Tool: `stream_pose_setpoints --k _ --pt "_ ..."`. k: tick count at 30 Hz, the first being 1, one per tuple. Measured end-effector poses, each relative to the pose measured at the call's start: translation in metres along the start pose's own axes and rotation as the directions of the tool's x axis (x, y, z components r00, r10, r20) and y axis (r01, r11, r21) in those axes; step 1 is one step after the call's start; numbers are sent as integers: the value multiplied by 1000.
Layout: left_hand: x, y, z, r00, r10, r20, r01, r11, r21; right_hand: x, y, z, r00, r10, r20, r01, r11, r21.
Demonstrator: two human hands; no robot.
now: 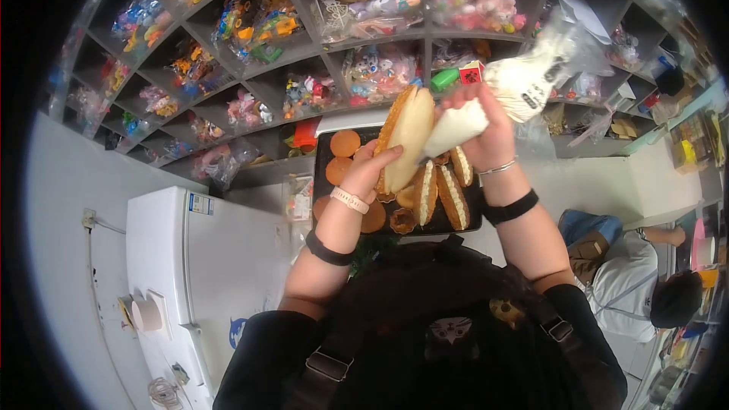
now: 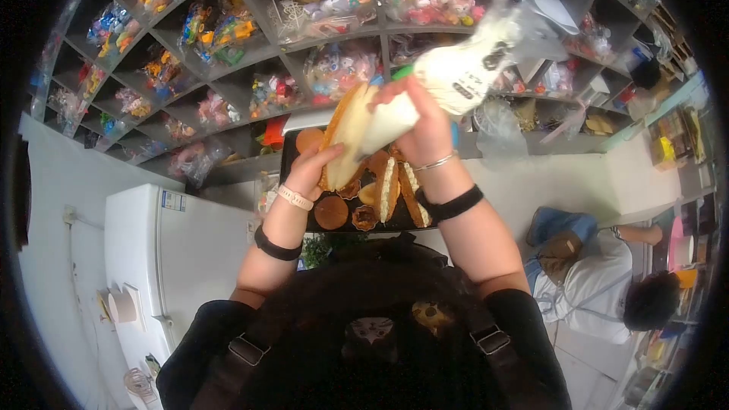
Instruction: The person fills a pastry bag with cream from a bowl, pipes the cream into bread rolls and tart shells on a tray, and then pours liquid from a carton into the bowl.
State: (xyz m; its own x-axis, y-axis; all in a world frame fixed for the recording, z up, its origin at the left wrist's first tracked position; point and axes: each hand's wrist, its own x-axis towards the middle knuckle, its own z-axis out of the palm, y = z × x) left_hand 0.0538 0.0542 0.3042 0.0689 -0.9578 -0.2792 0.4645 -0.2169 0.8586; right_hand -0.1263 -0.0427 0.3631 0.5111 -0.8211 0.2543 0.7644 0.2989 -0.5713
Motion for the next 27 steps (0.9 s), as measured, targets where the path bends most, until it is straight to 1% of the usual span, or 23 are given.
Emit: stream_pose_setpoints --k 1,4,7,10,13,16,22,25,27 --pt "0 0 4 1000 4 0 -4 1000 -14 2 11 3 1000 -12 3 12 1000 25" --pt "-1 1 10 1000 -9 2 9 996 -85 0 26 13 996 75 -43 -77 996 -51" --pt "-2 1 10 1000 22 -7 -22 997 -71 -1 37 14 989 81 -123 -90 993 -73" --pt "-6 5 13 999 38 -24 -40 997 -65 -3 38 18 991 95 -97 -109 982 -152" --pt "-7 6 14 999 52 -1 -52 997 -60 0 38 22 991 42 -126 -65 980 -186" --pt "-12 8 17 997 76 5 -76 996 -45 6 31 23 991 22 -131 -49 977 -209" --pt "-27 17 27 995 93 46 -92 996 -12 23 11 20 988 -65 -137 30 970 -241" --pt "-36 17 31 995 95 43 -94 995 -13 33 -4 19 988 -88 -125 55 968 -246" --pt "-42 18 32 996 80 46 -80 997 -11 38 -15 22 988 -103 -112 78 975 -208"
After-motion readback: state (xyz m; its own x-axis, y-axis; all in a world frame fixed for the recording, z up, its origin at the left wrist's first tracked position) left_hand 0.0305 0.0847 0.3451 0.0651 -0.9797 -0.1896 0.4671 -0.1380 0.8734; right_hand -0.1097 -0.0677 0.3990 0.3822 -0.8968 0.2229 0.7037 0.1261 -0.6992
